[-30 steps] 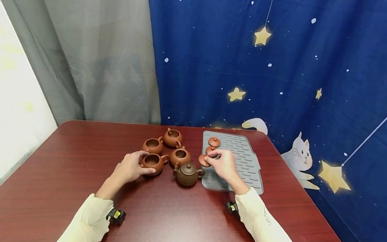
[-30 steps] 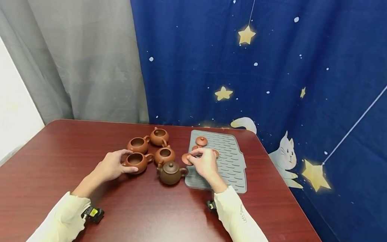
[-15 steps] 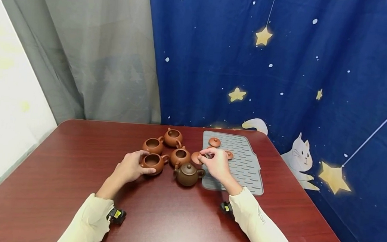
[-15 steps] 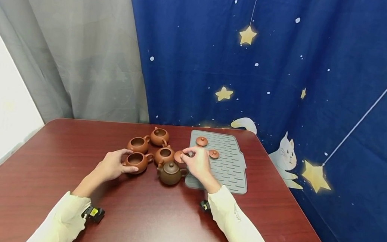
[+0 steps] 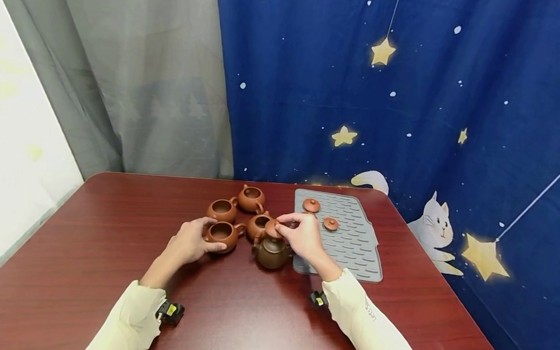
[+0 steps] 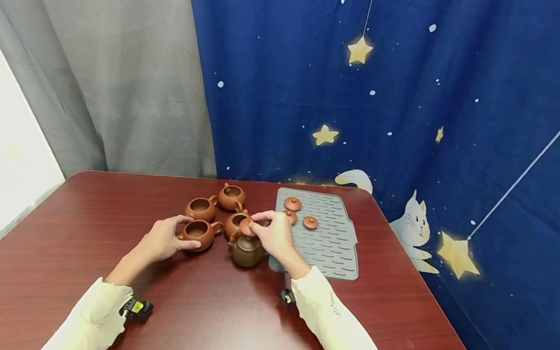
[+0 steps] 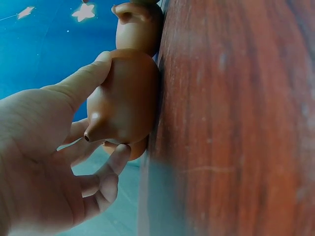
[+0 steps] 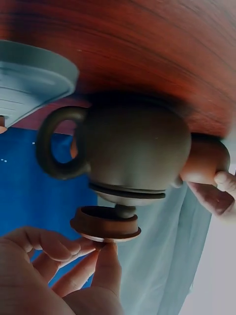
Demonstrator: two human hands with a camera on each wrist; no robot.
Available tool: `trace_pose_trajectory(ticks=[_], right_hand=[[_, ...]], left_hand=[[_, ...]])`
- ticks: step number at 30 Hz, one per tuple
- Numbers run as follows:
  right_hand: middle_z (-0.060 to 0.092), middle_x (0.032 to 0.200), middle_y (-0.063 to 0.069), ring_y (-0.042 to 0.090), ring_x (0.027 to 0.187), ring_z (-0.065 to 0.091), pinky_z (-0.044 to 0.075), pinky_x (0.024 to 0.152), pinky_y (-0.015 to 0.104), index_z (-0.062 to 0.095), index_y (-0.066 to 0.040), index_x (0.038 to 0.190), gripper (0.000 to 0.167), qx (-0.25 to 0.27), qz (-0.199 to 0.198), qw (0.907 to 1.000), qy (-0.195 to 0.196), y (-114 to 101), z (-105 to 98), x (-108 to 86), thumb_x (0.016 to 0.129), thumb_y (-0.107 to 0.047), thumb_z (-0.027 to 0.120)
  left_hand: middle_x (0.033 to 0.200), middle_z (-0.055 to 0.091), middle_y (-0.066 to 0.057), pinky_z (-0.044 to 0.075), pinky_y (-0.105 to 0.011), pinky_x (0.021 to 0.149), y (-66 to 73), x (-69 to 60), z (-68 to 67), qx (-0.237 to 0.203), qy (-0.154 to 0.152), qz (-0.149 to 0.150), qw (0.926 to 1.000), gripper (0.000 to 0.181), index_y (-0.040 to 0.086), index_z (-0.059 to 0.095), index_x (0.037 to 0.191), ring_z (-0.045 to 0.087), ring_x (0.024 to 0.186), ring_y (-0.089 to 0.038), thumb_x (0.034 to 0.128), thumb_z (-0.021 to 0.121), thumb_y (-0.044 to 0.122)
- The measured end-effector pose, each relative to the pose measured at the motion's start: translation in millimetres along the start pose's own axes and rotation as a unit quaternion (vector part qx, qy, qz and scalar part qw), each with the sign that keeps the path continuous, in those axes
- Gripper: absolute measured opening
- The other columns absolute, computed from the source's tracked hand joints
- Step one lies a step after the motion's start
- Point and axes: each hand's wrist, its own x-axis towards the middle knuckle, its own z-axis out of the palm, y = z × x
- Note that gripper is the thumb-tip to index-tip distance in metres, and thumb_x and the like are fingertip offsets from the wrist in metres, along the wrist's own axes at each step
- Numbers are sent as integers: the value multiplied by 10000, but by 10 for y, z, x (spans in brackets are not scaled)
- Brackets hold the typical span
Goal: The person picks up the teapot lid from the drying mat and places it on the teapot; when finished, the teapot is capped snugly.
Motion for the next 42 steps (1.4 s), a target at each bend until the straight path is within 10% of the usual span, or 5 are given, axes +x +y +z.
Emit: trace_pose_trajectory(ticks=[42], right_hand=[[700, 728, -9, 118, 660, 633, 486, 587, 205, 789, -116, 863, 68, -270, -291, 9985, -389, -212, 660, 105, 807, -132, 823]], left_hand=[[1219, 644, -171, 484, -561, 796, -33, 17, 18, 1, 31, 135, 9999, 775, 101, 580, 1329, 604, 1106, -354, 737, 832, 533]])
